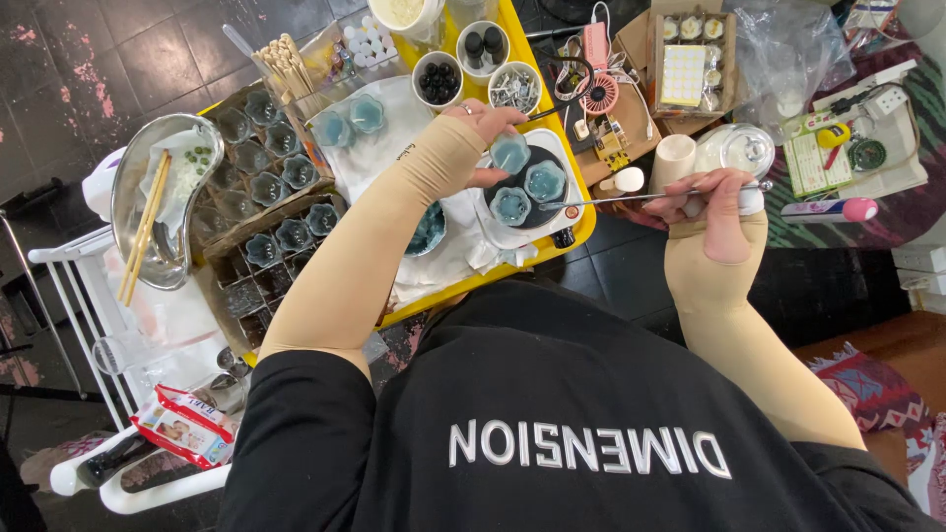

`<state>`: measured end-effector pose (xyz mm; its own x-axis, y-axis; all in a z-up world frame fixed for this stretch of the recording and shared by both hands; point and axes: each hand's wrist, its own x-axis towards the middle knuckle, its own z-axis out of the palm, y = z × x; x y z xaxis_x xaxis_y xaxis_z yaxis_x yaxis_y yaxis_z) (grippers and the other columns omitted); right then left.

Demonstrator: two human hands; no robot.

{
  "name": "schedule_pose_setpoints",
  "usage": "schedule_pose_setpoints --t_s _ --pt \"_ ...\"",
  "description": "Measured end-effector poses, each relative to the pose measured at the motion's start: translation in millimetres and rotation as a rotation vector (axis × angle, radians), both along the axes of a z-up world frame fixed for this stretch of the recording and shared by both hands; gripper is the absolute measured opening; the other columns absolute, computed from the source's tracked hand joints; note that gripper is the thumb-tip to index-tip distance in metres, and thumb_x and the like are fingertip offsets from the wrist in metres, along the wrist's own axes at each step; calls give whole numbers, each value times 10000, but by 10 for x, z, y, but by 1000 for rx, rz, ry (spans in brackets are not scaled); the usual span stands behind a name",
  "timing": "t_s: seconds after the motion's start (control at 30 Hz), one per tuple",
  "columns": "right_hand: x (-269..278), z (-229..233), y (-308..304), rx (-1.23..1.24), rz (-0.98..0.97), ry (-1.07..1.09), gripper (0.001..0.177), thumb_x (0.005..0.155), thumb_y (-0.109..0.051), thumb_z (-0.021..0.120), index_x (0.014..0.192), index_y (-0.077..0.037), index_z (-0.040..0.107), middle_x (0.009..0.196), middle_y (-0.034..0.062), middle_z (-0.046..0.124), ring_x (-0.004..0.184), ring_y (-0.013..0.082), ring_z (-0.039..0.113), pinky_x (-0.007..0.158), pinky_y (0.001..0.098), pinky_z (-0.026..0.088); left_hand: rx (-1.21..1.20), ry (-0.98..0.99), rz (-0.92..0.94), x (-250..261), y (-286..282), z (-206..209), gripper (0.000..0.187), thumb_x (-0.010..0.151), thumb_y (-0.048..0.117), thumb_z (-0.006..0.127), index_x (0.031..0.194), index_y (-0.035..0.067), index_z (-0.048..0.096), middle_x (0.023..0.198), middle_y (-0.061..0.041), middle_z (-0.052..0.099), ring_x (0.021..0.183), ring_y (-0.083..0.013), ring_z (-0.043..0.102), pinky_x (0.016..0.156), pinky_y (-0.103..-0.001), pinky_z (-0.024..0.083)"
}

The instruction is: Preparing and decorating candles by scooping and stirring colored wax in glass containers.

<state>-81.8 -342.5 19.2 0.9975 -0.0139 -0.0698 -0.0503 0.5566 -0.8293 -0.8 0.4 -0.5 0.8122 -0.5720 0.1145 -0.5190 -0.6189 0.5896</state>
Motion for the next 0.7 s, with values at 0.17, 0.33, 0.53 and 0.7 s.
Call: schedule_pose_setpoints --t_s 0.17,0.33,0.53,0.7 --pt "8 -1 16 8 20 9 247 1210 -280 479 1132 -56 546 1019 139 651 868 246 697 863 393 586 -31 -20 2 -31 25 -57 749 748 187 891 1393 141 512 1209 -31 711 1098 -342 603 952 -426 481" --pt "17 -35 26 0 27 16 250 1213 -281 471 1141 -53 545 1030 147 658 867 249 698 871 392 583 -49 -8 22 -69 26 -84 771 756 220 897 1414 144 502 1202 -42 718 1093 -339 610 953 -415 493" --pt "21 -31 50 12 32 19 250 1217 -273 467 1141 -49 547 1030 150 658 864 254 696 876 396 584 -110 -17 40 -104 40 -167 716 814 248 894 1407 131 508 1179 -74 725 1098 -335 617 958 -417 491" --pt "18 -47 53 24 41 18 247 1222 -267 468 1146 -46 549 1039 153 658 878 261 695 889 395 574 -287 94 118 -145 130 -238 632 986 259 743 1539 149 458 1304 -57 733 1132 -274 646 1040 -395 516"
